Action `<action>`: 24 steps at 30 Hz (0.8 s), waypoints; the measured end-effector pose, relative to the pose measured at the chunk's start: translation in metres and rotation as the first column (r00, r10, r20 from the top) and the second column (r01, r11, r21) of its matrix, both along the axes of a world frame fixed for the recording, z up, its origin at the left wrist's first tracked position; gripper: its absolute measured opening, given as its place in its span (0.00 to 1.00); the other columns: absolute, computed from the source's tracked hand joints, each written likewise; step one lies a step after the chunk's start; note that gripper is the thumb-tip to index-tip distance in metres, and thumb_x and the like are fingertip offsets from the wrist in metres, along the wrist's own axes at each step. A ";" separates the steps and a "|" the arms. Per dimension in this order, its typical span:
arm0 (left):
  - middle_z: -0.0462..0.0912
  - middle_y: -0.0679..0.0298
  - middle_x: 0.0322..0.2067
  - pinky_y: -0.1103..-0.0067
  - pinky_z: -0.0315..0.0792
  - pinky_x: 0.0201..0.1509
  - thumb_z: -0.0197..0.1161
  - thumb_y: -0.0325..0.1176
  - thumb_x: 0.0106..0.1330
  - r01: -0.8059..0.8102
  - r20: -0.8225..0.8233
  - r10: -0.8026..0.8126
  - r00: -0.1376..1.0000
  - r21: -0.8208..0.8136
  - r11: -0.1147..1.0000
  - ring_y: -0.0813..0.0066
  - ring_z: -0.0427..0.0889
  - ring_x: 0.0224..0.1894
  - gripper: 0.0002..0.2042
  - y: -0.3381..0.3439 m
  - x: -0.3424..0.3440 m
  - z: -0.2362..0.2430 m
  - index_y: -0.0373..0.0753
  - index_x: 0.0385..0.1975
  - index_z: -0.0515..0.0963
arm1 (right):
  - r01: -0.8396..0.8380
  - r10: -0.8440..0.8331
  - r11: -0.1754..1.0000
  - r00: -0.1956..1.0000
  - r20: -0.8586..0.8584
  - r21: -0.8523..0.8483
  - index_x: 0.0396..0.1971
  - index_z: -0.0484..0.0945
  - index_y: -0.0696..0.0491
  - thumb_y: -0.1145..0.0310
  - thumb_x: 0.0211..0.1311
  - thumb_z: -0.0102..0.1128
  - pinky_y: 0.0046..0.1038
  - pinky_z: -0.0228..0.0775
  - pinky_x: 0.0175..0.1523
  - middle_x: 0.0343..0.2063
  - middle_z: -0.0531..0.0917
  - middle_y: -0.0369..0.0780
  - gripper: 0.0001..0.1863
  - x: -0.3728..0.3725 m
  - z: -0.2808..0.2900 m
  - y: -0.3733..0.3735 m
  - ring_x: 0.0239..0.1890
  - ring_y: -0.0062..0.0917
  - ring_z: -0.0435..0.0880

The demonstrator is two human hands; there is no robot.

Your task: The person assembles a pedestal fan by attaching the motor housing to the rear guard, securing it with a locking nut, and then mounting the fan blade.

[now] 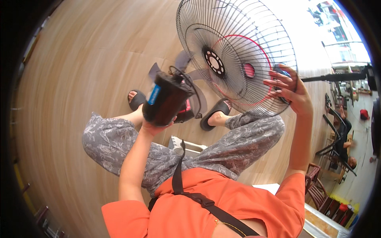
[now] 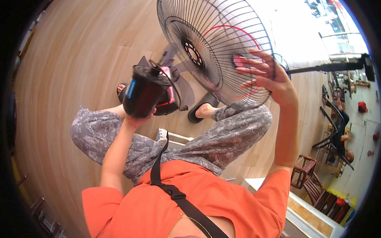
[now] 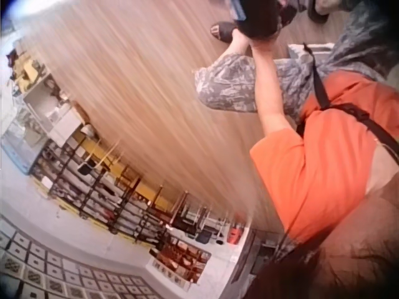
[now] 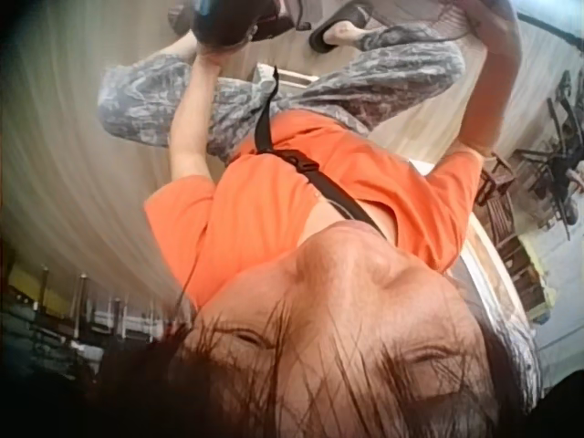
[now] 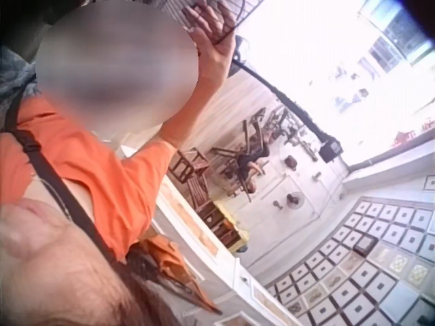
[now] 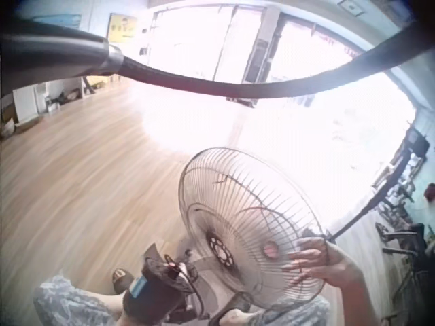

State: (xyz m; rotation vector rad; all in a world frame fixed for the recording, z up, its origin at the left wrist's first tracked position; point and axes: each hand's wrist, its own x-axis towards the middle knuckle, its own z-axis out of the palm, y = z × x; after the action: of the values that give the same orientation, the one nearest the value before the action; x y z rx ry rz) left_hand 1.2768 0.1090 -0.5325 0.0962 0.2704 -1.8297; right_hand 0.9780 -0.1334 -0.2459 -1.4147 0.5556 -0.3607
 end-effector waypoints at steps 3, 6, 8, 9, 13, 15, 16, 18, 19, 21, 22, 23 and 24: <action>0.70 0.53 0.51 0.57 0.73 0.43 0.49 0.59 0.55 -0.061 0.002 0.061 0.998 0.086 0.994 0.42 0.73 0.46 0.32 -0.005 0.001 0.004 0.46 0.56 0.64 | -0.027 0.019 0.994 0.997 -0.072 -0.109 0.56 0.57 0.61 0.83 0.54 0.49 0.31 0.73 0.47 0.52 0.70 0.45 0.27 -0.002 -0.014 -0.007 0.53 0.30 0.71; 0.69 0.53 0.52 0.57 0.71 0.46 0.50 0.60 0.55 -0.042 0.017 0.041 0.999 0.100 0.994 0.42 0.71 0.48 0.32 -0.006 0.011 -0.008 0.46 0.56 0.64 | -0.048 -0.031 0.946 0.970 -0.240 -0.319 0.52 0.65 0.60 0.83 0.53 0.53 0.20 0.67 0.50 0.50 0.72 0.39 0.24 -0.008 -0.039 -0.023 0.48 0.18 0.73; 0.69 0.52 0.52 0.56 0.71 0.47 0.51 0.60 0.54 -0.021 0.036 0.018 0.999 0.084 0.996 0.42 0.70 0.48 0.33 -0.007 0.012 0.000 0.45 0.56 0.64 | -0.083 -0.104 0.880 0.927 -0.360 -0.468 0.51 0.68 0.55 0.85 0.51 0.52 0.19 0.65 0.49 0.50 0.74 0.35 0.25 -0.009 -0.058 -0.028 0.44 0.17 0.74; 0.69 0.52 0.52 0.57 0.71 0.46 0.51 0.60 0.54 -0.016 0.051 0.012 0.999 0.081 0.997 0.43 0.71 0.48 0.33 -0.007 0.009 0.004 0.45 0.56 0.64 | -0.076 -0.147 0.858 0.912 -0.384 -0.508 0.52 0.68 0.52 0.85 0.50 0.52 0.20 0.65 0.48 0.49 0.75 0.35 0.26 -0.009 -0.069 -0.028 0.43 0.18 0.74; 0.68 0.54 0.54 0.60 0.69 0.49 0.46 0.61 0.55 -0.009 0.131 -0.006 0.991 0.109 0.994 0.52 0.71 0.51 0.33 -0.009 0.003 0.012 0.45 0.57 0.62 | -0.370 -0.211 0.754 0.646 -0.734 -0.543 0.52 0.68 0.42 0.79 0.50 0.53 0.32 0.71 0.40 0.42 0.78 0.42 0.27 -0.014 -0.158 -0.010 0.40 0.37 0.78; 0.65 0.56 0.56 0.64 0.63 0.56 0.48 0.61 0.52 0.011 0.054 -0.011 0.998 -0.012 1.000 0.58 0.67 0.55 0.35 -0.019 -0.008 0.032 0.44 0.57 0.62 | -0.359 -0.193 0.723 0.714 -0.673 -0.590 0.52 0.68 0.42 0.77 0.50 0.52 0.34 0.70 0.39 0.36 0.79 0.42 0.26 -0.028 -0.219 0.006 0.38 0.38 0.78; 0.65 0.57 0.56 0.64 0.62 0.57 0.48 0.61 0.52 0.036 0.051 -0.033 0.998 -0.056 0.998 0.58 0.66 0.56 0.35 -0.020 -0.010 0.033 0.44 0.57 0.62 | -0.400 -0.190 0.648 0.740 -0.646 -0.649 0.51 0.68 0.44 0.79 0.50 0.48 0.36 0.70 0.38 0.31 0.80 0.43 0.25 -0.033 -0.245 0.015 0.36 0.39 0.79; 0.64 0.59 0.57 0.65 0.62 0.57 0.50 0.62 0.50 0.031 0.072 -0.033 0.997 0.029 0.999 0.60 0.65 0.57 0.37 -0.012 -0.001 0.025 0.45 0.57 0.61 | -0.496 -0.183 0.657 0.626 -0.758 -0.568 0.49 0.68 0.46 0.79 0.48 0.49 0.37 0.70 0.37 0.28 0.80 0.46 0.25 -0.017 -0.263 0.043 0.34 0.41 0.79; 0.63 0.60 0.58 0.66 0.62 0.57 0.51 0.62 0.49 0.031 0.077 -0.036 0.996 0.071 0.997 0.61 0.65 0.57 0.38 -0.009 0.002 0.020 0.45 0.58 0.60 | -0.545 -0.111 0.723 0.514 -0.851 -0.424 0.50 0.68 0.46 0.79 0.47 0.50 0.37 0.71 0.37 0.28 0.80 0.47 0.25 -0.011 -0.272 0.049 0.34 0.42 0.79; 0.62 0.61 0.58 0.65 0.61 0.57 0.50 0.63 0.49 0.035 0.078 -0.045 0.996 0.128 0.991 0.61 0.65 0.57 0.38 -0.013 -0.004 0.018 0.47 0.58 0.60 | -0.663 -0.013 0.654 0.470 -0.882 -0.363 0.52 0.65 0.46 0.79 0.46 0.50 0.38 0.71 0.38 0.28 0.80 0.48 0.28 -0.020 -0.303 0.047 0.34 0.44 0.79; 0.62 0.61 0.58 0.65 0.61 0.57 0.50 0.63 0.49 0.034 0.090 -0.048 0.995 0.143 0.989 0.61 0.64 0.57 0.38 -0.011 -0.003 0.016 0.48 0.58 0.60 | -0.646 0.035 0.698 0.463 -0.886 -0.310 0.53 0.64 0.46 0.78 0.47 0.51 0.38 0.71 0.38 0.31 0.79 0.48 0.28 -0.012 -0.308 0.049 0.38 0.44 0.78; 0.62 0.61 0.58 0.65 0.60 0.57 0.49 0.64 0.49 0.038 0.099 -0.054 0.994 0.153 0.987 0.61 0.64 0.58 0.38 -0.010 -0.003 0.016 0.48 0.58 0.60 | -0.466 0.047 0.820 0.635 -0.771 -0.334 0.51 0.66 0.47 0.77 0.47 0.52 0.36 0.71 0.39 0.33 0.79 0.48 0.26 -0.001 -0.302 0.051 0.40 0.41 0.77; 0.62 0.62 0.58 0.64 0.60 0.57 0.48 0.64 0.50 0.055 0.090 -0.066 0.994 0.124 0.991 0.61 0.63 0.58 0.37 -0.010 -0.003 0.015 0.49 0.58 0.60 | -0.269 0.019 0.913 0.780 -0.626 -0.307 0.49 0.68 0.48 0.76 0.48 0.54 0.34 0.71 0.40 0.36 0.78 0.47 0.24 0.012 -0.295 0.054 0.41 0.38 0.77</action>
State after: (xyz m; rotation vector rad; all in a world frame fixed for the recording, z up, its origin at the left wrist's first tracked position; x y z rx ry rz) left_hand 1.2742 0.0991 -0.5174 0.2769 0.3149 -1.8628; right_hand 0.9896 -0.0794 -0.5414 -1.9615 0.9310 0.1537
